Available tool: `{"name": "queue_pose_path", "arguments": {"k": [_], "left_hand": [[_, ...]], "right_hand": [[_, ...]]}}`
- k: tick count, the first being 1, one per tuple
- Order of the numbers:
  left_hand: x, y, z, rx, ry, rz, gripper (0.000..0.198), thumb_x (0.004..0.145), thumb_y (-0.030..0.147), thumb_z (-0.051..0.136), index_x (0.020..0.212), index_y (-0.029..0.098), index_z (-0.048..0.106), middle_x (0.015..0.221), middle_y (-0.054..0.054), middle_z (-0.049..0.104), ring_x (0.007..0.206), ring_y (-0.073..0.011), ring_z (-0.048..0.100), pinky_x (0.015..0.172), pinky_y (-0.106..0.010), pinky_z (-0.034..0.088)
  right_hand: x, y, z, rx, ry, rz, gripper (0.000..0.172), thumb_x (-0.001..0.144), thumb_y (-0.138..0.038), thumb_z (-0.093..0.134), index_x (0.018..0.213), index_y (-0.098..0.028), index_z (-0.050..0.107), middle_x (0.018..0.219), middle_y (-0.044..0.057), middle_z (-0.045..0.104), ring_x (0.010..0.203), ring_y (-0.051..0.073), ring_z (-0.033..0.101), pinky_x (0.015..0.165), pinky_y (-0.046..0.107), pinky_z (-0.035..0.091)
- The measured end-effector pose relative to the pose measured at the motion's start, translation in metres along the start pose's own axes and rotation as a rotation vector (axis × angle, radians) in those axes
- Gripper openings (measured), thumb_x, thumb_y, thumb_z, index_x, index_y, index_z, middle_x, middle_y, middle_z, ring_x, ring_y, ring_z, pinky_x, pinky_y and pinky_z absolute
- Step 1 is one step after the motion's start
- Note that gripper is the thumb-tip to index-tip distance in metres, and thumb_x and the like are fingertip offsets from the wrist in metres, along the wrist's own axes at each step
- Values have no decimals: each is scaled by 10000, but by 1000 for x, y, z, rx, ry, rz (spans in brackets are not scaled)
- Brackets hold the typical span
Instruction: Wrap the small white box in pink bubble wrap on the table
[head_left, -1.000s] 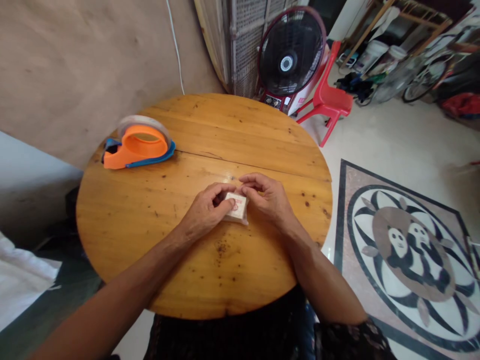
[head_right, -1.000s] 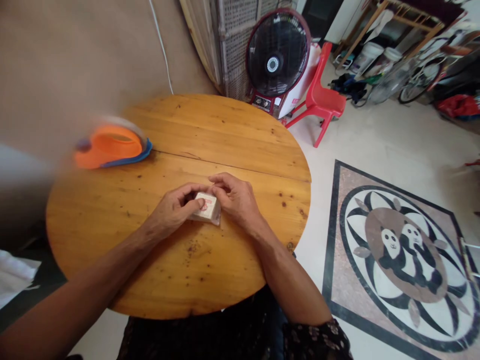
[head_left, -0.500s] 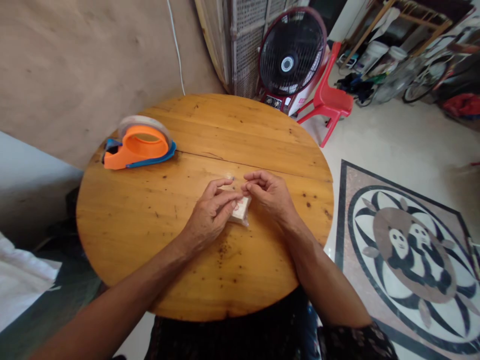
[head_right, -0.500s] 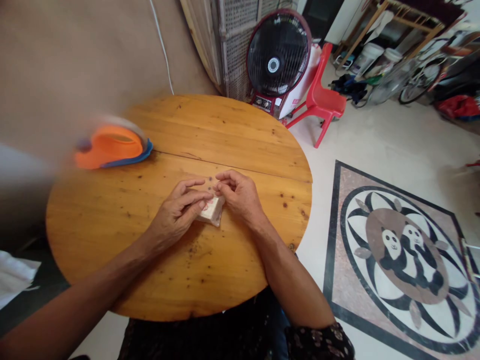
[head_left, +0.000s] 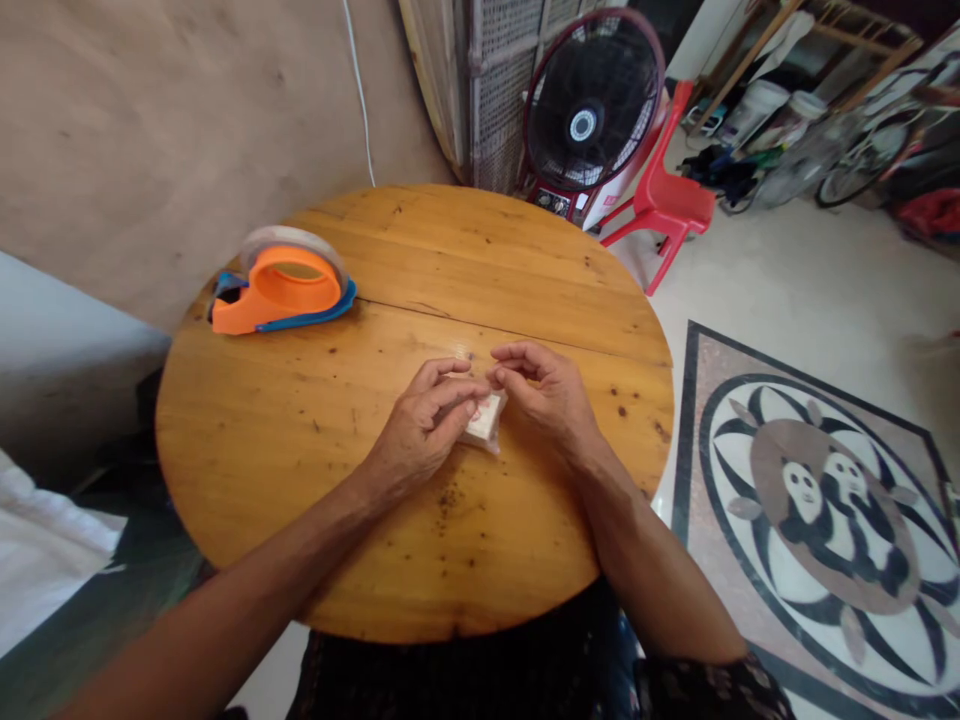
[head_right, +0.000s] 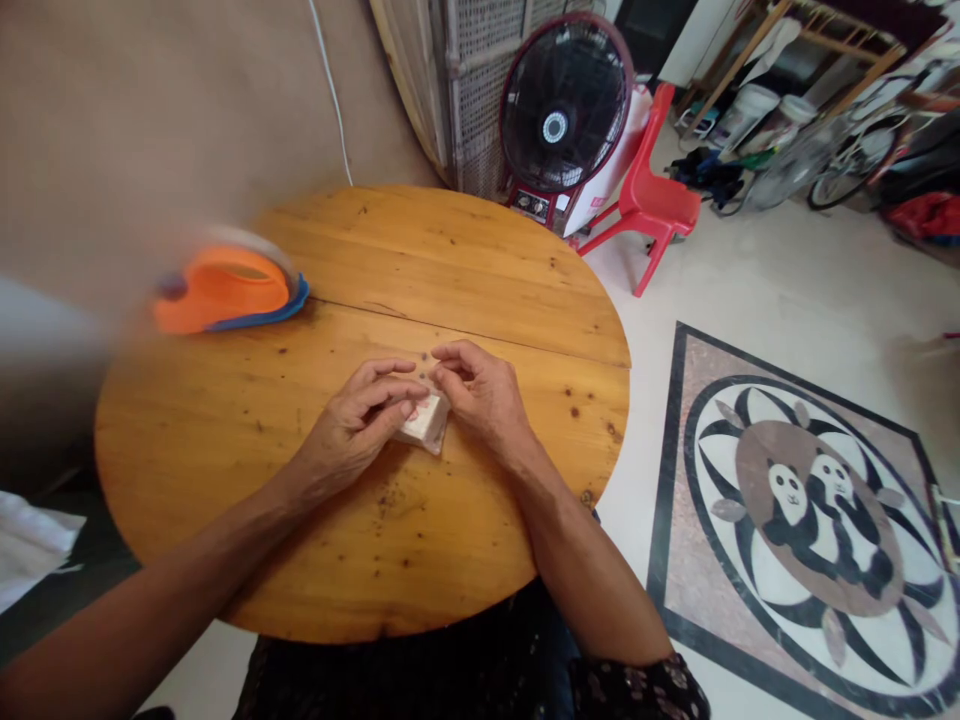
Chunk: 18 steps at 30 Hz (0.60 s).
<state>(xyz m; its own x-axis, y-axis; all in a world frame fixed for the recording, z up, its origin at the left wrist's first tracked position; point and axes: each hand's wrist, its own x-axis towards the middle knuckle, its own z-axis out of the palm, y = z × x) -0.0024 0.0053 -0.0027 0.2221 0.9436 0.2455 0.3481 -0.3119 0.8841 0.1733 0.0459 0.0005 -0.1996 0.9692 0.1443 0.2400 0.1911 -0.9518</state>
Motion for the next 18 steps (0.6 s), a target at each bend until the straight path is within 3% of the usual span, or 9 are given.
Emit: {"name": "queue_pose_path", "arguments": {"k": [3, 8, 10, 18], "left_hand": [[0, 1, 0, 2, 2, -1, 161, 895, 224, 515, 942, 199, 667, 1171, -80, 557, 1193, -213, 509, 952, -352, 467], [-1, -2, 2, -30, 5, -164, 322, 857, 276, 573, 1166, 186, 552, 1131, -84, 601, 937, -181, 606, 830, -332, 505], [-1, -4, 3, -69, -2, -207, 369, 855, 291, 578, 1201, 176, 528, 1122, -90, 613, 930, -184, 609, 833, -337, 504], [0, -8, 4, -132, 12, -222, 422, 850, 297, 579, 1254, 190, 517, 1172, -97, 594, 936, -186, 603, 843, -346, 504]], "right_hand": [[0, 0, 0, -12, 5, 1, 188, 786, -245, 602, 952, -170, 647, 776, 28, 683, 703, 130, 651, 677, 264, 531], [-1, -3, -1, -30, 13, -2, 182, 789, -232, 598, 951, -174, 658, 782, 31, 692, 712, 136, 661, 670, 262, 538], [-2, -4, -1, -52, 3, -12, 188, 792, -216, 594, 963, -179, 663, 789, 31, 701, 725, 142, 671, 671, 263, 542], [-9, -17, -5, -373, -39, -208, 248, 833, -164, 586, 1054, -237, 673, 882, 15, 745, 828, 174, 691, 821, 329, 511]]}}
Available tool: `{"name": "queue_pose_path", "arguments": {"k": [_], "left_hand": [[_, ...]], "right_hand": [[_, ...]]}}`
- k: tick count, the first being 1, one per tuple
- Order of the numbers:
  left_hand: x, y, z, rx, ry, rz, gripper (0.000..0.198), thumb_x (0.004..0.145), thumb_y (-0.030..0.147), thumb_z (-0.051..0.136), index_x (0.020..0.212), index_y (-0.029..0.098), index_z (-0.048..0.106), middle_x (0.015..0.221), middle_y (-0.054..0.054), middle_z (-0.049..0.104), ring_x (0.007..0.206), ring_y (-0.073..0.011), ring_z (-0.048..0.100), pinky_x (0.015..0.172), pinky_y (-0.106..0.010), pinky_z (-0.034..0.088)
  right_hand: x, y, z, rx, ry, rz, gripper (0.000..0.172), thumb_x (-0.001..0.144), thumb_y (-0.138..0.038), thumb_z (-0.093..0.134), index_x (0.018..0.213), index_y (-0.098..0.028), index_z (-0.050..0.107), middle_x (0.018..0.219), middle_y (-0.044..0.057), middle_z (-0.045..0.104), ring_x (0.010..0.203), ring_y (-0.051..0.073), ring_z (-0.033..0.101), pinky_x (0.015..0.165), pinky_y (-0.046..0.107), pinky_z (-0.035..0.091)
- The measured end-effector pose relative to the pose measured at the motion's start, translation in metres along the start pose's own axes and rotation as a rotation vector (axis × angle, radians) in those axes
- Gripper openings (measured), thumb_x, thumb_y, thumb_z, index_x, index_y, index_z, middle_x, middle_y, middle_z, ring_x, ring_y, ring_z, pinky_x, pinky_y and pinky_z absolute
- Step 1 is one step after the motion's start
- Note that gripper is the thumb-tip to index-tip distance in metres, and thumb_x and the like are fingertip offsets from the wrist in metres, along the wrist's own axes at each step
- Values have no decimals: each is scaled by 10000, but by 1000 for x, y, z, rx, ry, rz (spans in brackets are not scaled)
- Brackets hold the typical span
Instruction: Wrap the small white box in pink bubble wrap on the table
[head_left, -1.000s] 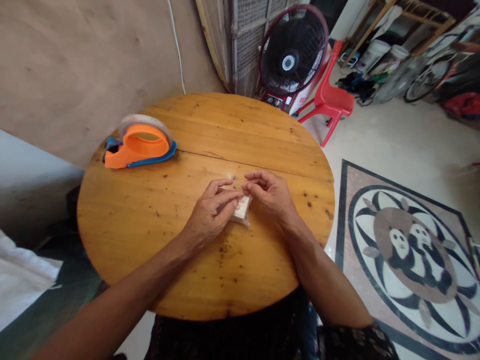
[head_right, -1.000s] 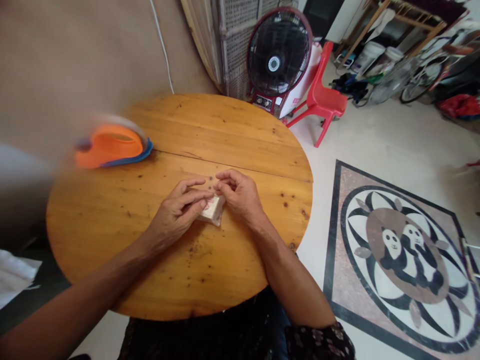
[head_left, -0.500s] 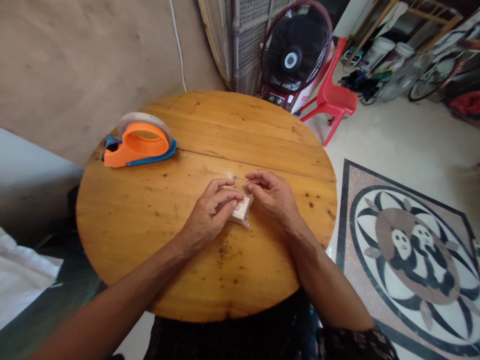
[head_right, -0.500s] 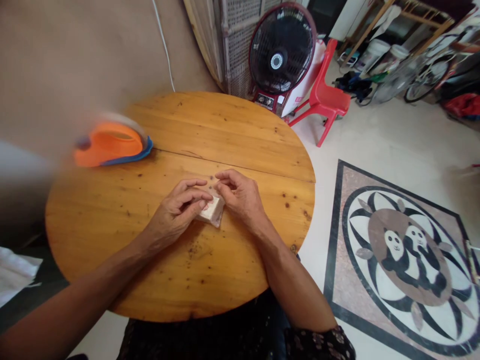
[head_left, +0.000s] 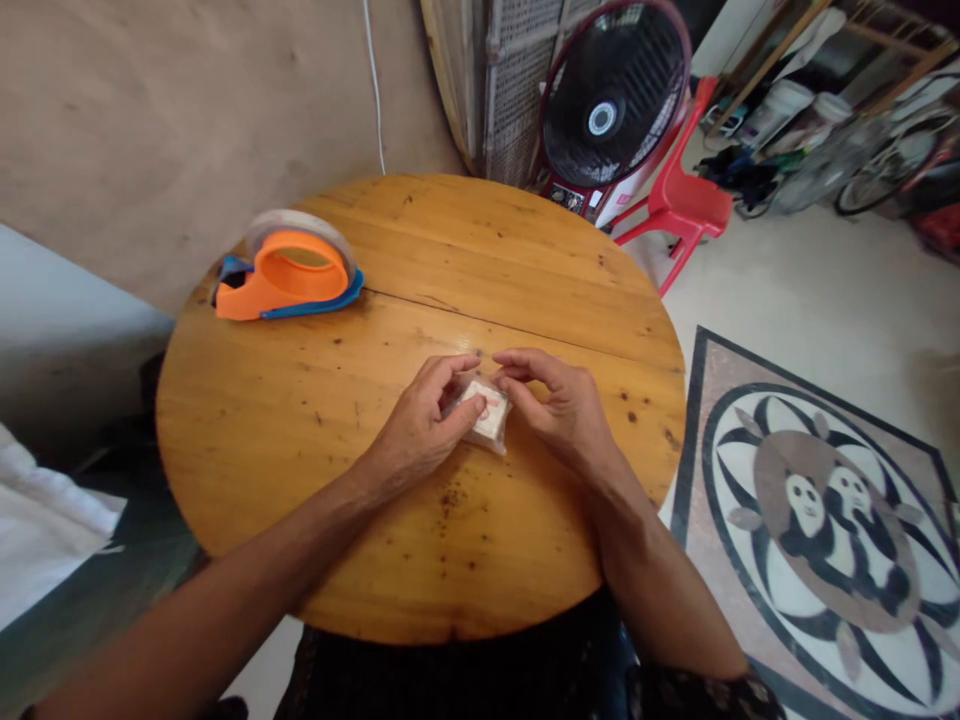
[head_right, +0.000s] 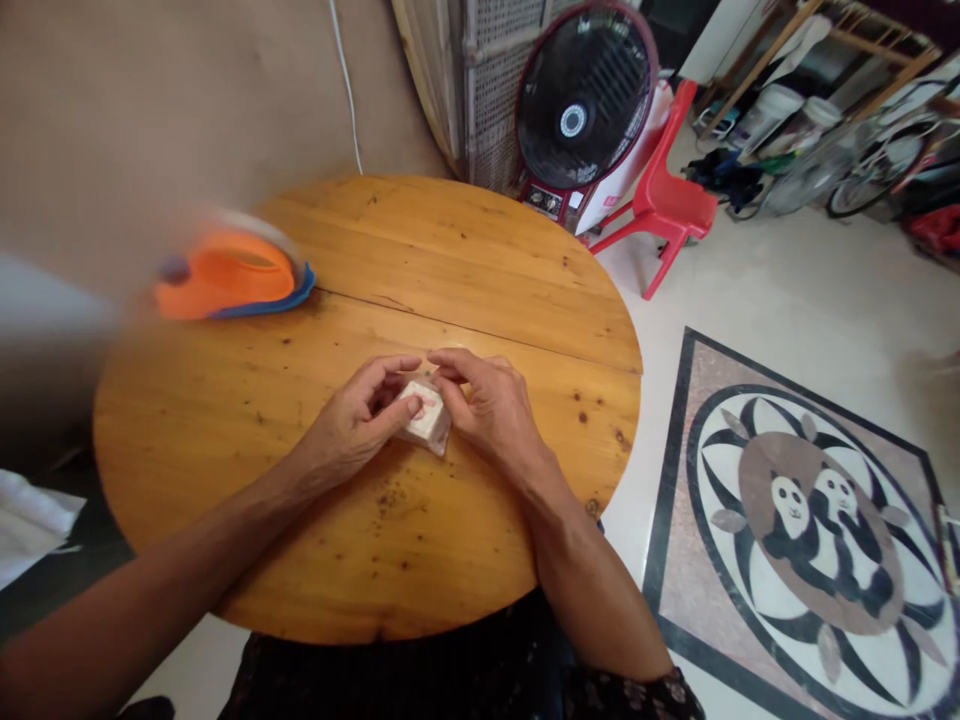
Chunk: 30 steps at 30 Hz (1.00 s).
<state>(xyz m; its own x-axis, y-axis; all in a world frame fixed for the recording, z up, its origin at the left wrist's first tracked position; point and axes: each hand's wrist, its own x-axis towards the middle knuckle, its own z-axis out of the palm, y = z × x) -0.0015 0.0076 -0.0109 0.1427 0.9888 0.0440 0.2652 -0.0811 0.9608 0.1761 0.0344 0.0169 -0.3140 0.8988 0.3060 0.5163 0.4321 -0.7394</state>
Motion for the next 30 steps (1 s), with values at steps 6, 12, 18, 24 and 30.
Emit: {"name": "queue_pose_path", "arguments": {"k": [6, 12, 18, 24, 30], "left_hand": [[0, 3, -1, -1, -4, 21, 388, 856, 300, 570, 1229, 194, 547, 1188, -98, 584, 933, -183, 593, 844, -341, 499], [0, 4, 0, 6, -1, 14, 370, 858, 299, 567, 1209, 183, 546, 1163, -94, 595, 925, -184, 590, 838, -343, 495], [0, 3, -1, -5, -18, 40, 352, 898, 338, 536, 1218, 192, 545, 1200, -100, 585, 991, -194, 594, 856, -335, 494], [0, 1, -1, 3, -14, 51, 361, 890, 337, 542, 1218, 186, 553, 1200, -98, 583, 990, -192, 588, 860, -329, 491], [-1, 3, 0, 2, 7, -8, 396, 852, 308, 569, 1227, 181, 550, 1185, -92, 581, 996, -197, 588, 883, -349, 488]], "right_hand": [[-1, -4, -4, -163, -44, -146, 256, 873, -211, 586, 1101, -285, 678, 896, 0, 748, 823, 180, 671, 813, 343, 472], [-1, 0, -8, -242, -73, -268, 177, 908, -242, 568, 1043, -271, 681, 933, -6, 750, 784, 159, 658, 845, 339, 442], [-7, -22, -13, -459, -241, -357, 322, 901, -94, 464, 1154, -234, 606, 1003, 40, 734, 914, 178, 661, 1051, 441, 301], [-24, -37, -36, -469, -268, -396, 440, 892, -49, 434, 1279, -238, 522, 1145, 68, 689, 1177, 208, 561, 1101, 477, 270], [-51, -16, -43, -242, 4, -10, 630, 857, -325, 622, 1427, -245, 366, 1298, 104, 587, 1165, 254, 566, 976, 460, 451]]}}
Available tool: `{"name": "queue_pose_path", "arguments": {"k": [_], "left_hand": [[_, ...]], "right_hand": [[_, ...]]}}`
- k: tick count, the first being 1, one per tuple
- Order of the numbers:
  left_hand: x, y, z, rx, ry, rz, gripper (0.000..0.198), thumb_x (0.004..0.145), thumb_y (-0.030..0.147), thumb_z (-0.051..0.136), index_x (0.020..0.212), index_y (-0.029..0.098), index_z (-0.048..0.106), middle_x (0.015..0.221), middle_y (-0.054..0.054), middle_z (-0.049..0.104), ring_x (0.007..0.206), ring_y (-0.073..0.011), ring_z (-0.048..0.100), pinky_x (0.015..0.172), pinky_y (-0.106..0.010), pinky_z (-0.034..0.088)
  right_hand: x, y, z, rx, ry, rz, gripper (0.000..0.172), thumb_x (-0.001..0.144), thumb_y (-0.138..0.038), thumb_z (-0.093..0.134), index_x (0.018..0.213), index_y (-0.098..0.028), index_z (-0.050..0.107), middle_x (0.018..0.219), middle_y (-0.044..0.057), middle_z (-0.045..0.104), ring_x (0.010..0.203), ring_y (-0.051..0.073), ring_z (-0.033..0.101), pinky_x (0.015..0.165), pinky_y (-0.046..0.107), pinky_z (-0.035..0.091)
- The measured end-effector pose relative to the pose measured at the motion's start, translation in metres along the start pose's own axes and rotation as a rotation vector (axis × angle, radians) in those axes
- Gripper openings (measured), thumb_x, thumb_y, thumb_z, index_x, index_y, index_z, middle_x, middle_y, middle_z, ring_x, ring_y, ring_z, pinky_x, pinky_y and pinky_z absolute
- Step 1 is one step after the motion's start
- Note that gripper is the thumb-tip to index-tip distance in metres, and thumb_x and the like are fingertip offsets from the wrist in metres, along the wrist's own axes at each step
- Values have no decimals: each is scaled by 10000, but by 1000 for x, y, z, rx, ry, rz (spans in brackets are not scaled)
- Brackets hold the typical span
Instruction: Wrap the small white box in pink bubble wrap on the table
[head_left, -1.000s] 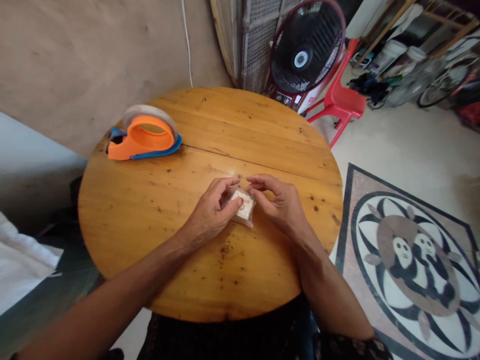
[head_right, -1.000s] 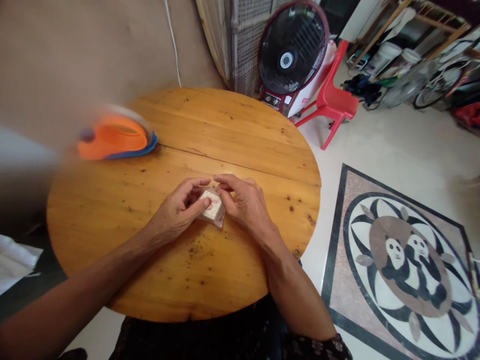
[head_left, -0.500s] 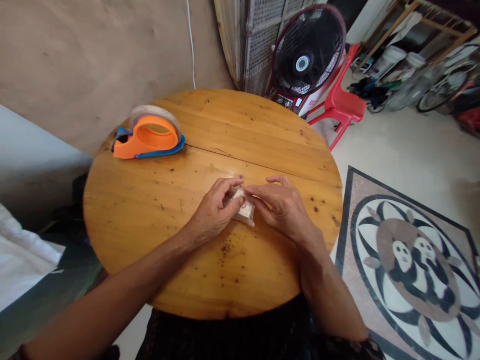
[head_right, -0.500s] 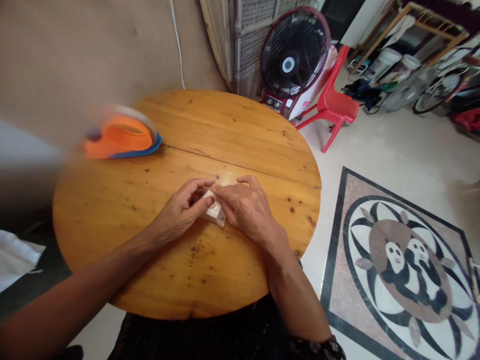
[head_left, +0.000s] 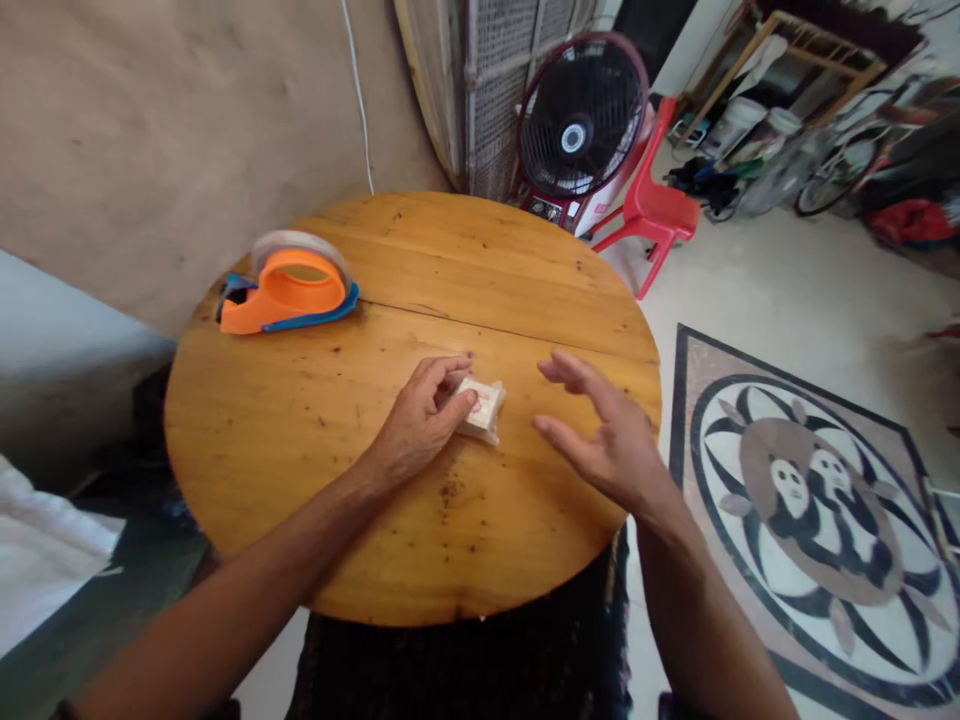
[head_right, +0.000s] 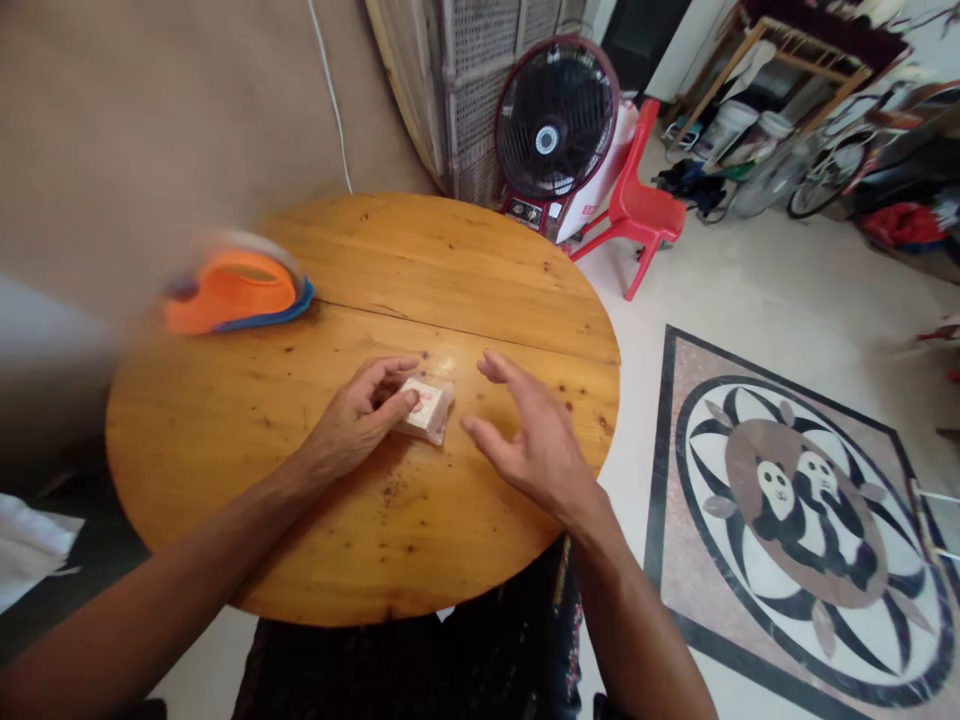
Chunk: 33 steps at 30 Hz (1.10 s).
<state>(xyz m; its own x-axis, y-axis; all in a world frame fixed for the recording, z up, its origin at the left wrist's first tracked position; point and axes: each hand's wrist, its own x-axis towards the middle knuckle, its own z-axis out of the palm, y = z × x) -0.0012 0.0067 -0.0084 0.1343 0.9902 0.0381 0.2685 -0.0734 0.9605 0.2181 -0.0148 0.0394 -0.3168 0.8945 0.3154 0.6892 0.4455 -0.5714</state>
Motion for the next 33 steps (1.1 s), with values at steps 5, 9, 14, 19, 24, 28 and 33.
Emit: {"name": "queue_pose_path", "arguments": {"k": [5, 9, 14, 19, 24, 28, 33], "left_hand": [[2, 2, -20, -68, -93, -69, 524, 811, 323, 587, 1296, 155, 480, 1202, -114, 573, 1032, -233, 593, 884, -389, 499], [5, -7, -40, -19, -278, 15, 724, 737, 274, 637, 1406, 196, 370, 1389, -133, 465, 1238, -304, 490, 1009, -465, 429], [6, -16, -40, 80, -361, 119, 808, 724, 222, 637, 1459, 229, 301, 1428, -121, 442, 1269, -289, 472, 1051, -460, 408], [8, -17, -28, 100, -223, 124, 701, 765, 215, 599, 1424, 183, 361, 1280, -118, 573, 1115, -241, 581, 983, -419, 469], [13, -20, -19, 124, -42, 95, 661, 750, 227, 620, 1374, 150, 417, 1266, -127, 577, 1085, -231, 591, 979, -415, 471], [13, -18, -22, 213, -70, 131, 713, 727, 266, 659, 1384, 154, 405, 1312, -135, 541, 1110, -250, 577, 988, -430, 463], [9, -14, -39, 250, -207, 159, 818, 700, 263, 678, 1432, 154, 329, 1337, -144, 516, 1147, -267, 562, 972, -410, 475]], "right_hand": [[-6, 11, 44, 73, -185, 84, 973, 714, -550, 719, 1494, -211, 246, 1453, 173, 418, 1288, 350, 452, 1031, 545, 389], [-4, 10, 58, 108, -136, 89, 889, 764, -414, 700, 1494, -210, 234, 1408, 157, 482, 1267, 332, 478, 1045, 551, 361], [2, 16, 57, 188, -150, 76, 796, 786, -318, 664, 1477, -209, 282, 1384, 144, 515, 1236, 319, 512, 1033, 538, 385], [26, 30, 57, 287, -236, 11, 729, 822, -295, 620, 1472, -201, 302, 1381, 148, 517, 1250, 292, 511, 1054, 514, 388], [41, 43, 69, 479, -228, -4, 721, 840, -332, 601, 1478, -218, 283, 1419, 125, 480, 1290, 268, 478, 1080, 498, 379], [38, 48, 76, 505, -208, 10, 833, 782, -420, 688, 1483, -253, 271, 1475, 105, 410, 1344, 281, 412, 1117, 499, 332], [34, 48, 79, 482, -170, -9, 872, 759, -404, 715, 1488, -268, 257, 1501, 95, 369, 1352, 282, 397, 1119, 477, 336]]}}
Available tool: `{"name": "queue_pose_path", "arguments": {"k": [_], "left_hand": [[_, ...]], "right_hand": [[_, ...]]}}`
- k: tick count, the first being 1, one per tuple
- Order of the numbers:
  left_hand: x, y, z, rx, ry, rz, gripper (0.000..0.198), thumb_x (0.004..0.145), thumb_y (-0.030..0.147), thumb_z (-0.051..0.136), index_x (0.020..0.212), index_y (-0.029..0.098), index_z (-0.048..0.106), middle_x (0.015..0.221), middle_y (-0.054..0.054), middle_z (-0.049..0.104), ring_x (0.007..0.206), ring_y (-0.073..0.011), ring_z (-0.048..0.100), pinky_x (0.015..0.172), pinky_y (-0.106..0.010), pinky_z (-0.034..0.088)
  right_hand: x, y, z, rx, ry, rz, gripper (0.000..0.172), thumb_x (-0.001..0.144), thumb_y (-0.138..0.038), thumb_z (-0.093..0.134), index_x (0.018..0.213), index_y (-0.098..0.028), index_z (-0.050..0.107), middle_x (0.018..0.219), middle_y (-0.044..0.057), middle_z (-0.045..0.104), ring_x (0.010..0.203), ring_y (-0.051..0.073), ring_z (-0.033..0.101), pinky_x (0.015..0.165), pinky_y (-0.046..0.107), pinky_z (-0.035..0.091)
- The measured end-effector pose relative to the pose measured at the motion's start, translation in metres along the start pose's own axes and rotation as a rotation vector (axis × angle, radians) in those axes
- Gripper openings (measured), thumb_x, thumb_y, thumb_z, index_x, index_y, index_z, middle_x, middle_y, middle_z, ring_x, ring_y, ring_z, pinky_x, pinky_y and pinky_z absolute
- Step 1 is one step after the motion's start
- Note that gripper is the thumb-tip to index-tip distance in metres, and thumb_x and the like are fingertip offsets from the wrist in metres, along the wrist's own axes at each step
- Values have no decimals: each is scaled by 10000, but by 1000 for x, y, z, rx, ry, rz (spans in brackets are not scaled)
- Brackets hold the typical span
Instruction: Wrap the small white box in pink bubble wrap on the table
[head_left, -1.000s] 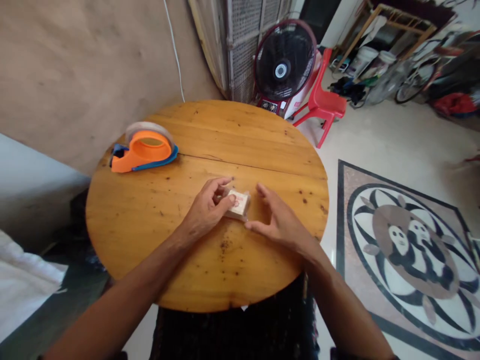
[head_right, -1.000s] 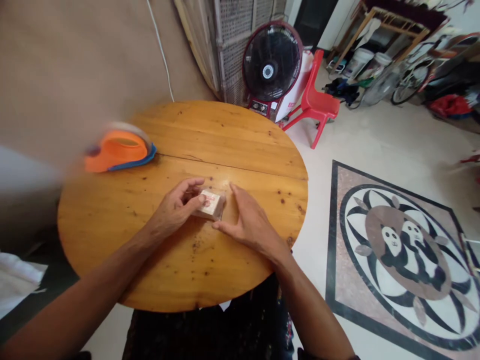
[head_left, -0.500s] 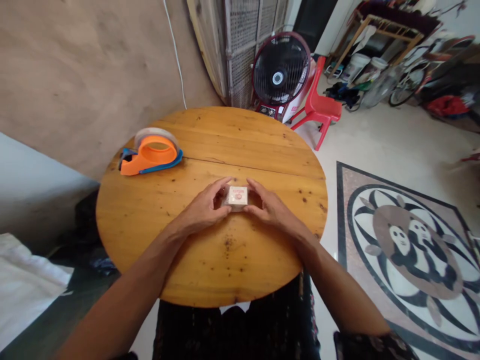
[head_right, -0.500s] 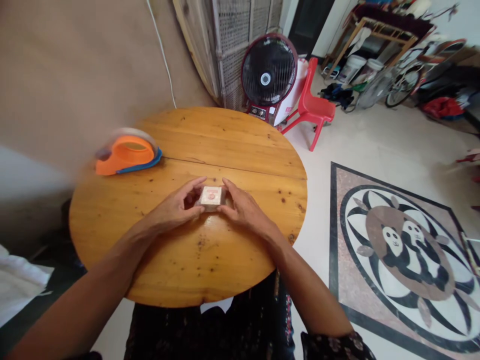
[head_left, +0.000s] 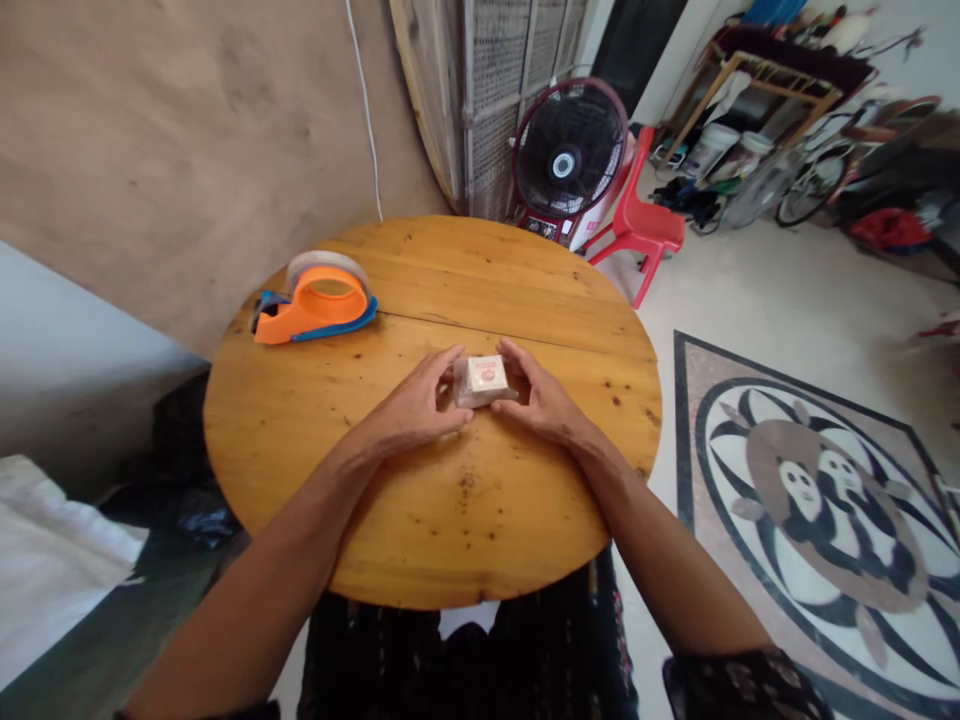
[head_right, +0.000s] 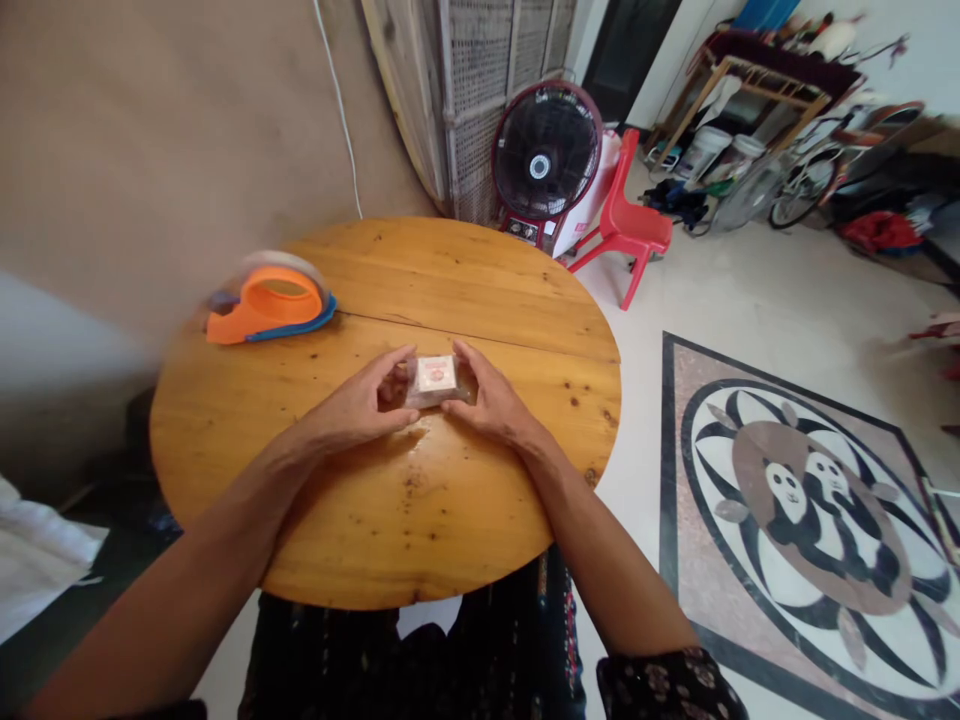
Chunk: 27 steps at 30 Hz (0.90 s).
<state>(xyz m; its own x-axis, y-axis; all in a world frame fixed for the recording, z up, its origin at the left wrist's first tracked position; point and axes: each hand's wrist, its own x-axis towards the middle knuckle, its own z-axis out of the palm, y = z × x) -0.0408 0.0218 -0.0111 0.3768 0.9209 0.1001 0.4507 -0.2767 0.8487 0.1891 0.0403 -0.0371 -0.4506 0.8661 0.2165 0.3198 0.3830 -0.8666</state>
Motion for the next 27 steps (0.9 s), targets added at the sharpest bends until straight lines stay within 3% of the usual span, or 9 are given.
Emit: {"name": "queue_pose_path", "arguments": {"k": [4, 9, 14, 17, 19, 23, 25, 27], "left_hand": [[-1, 2, -3, -1, 27, -8, 727, 749, 246, 624, 1416, 148, 353, 1186, -109, 618, 1005, -223, 621, 896, -367, 510], [4, 3, 7, -40, 76, -18, 658, 782, 247, 585, 1397, 120, 388, 1111, -109, 656, 848, -182, 629, 786, -340, 527], [4, 1, 6, -69, 59, -14, 667, 765, 253, 587, 1390, 109, 406, 1121, -112, 644, 871, -181, 618, 797, -331, 513], [2, -5, -4, -68, -24, -35, 761, 738, 266, 606, 1428, 101, 331, 1100, -108, 627, 815, -162, 602, 720, -297, 512], [1, -10, -9, -39, -16, -21, 751, 722, 271, 605, 1411, 109, 355, 1134, -107, 599, 748, -136, 577, 665, -276, 497], [0, -14, -13, 86, -12, 22, 610, 725, 283, 599, 1309, 144, 491, 915, -28, 630, 633, -123, 534, 599, -255, 448], [1, -12, -11, 134, 7, 47, 522, 745, 281, 581, 1247, 143, 549, 824, -11, 624, 621, -132, 530, 595, -252, 433], [3, -10, -8, 169, 21, 66, 451, 777, 266, 542, 1209, 145, 582, 786, -13, 626, 628, -140, 536, 607, -252, 429]], "right_hand": [[0, 1, 3, -57, 32, -7, 828, 777, -374, 690, 1484, -270, 272, 1443, 96, 453, 1309, 280, 453, 1095, 479, 362], [1, -3, 8, -153, 71, -18, 756, 774, -336, 677, 1448, -229, 350, 1344, 117, 553, 1227, 279, 530, 1053, 484, 394], [1, -7, 8, -261, 73, -32, 754, 762, -329, 667, 1434, -162, 367, 1372, 164, 518, 1252, 304, 496, 1064, 511, 358], [-6, -10, 1, -158, 44, -21, 835, 728, -354, 692, 1449, -140, 329, 1440, 177, 436, 1313, 297, 433, 1092, 475, 337], [-13, -12, -4, -95, 43, 24, 836, 732, -352, 680, 1453, -141, 312, 1445, 173, 422, 1316, 279, 428, 1095, 451, 338], [-17, -17, -10, -106, 66, 83, 752, 735, -309, 647, 1410, -138, 365, 1180, 125, 587, 1078, 230, 570, 995, 417, 421], [-11, -18, -9, -69, 33, 117, 704, 740, -305, 630, 1378, -129, 392, 988, 70, 611, 859, 183, 592, 830, 356, 483], [-2, -20, -7, -11, -31, 148, 618, 742, -305, 619, 1311, -126, 456, 836, 16, 584, 691, 139, 537, 661, 284, 458]]}}
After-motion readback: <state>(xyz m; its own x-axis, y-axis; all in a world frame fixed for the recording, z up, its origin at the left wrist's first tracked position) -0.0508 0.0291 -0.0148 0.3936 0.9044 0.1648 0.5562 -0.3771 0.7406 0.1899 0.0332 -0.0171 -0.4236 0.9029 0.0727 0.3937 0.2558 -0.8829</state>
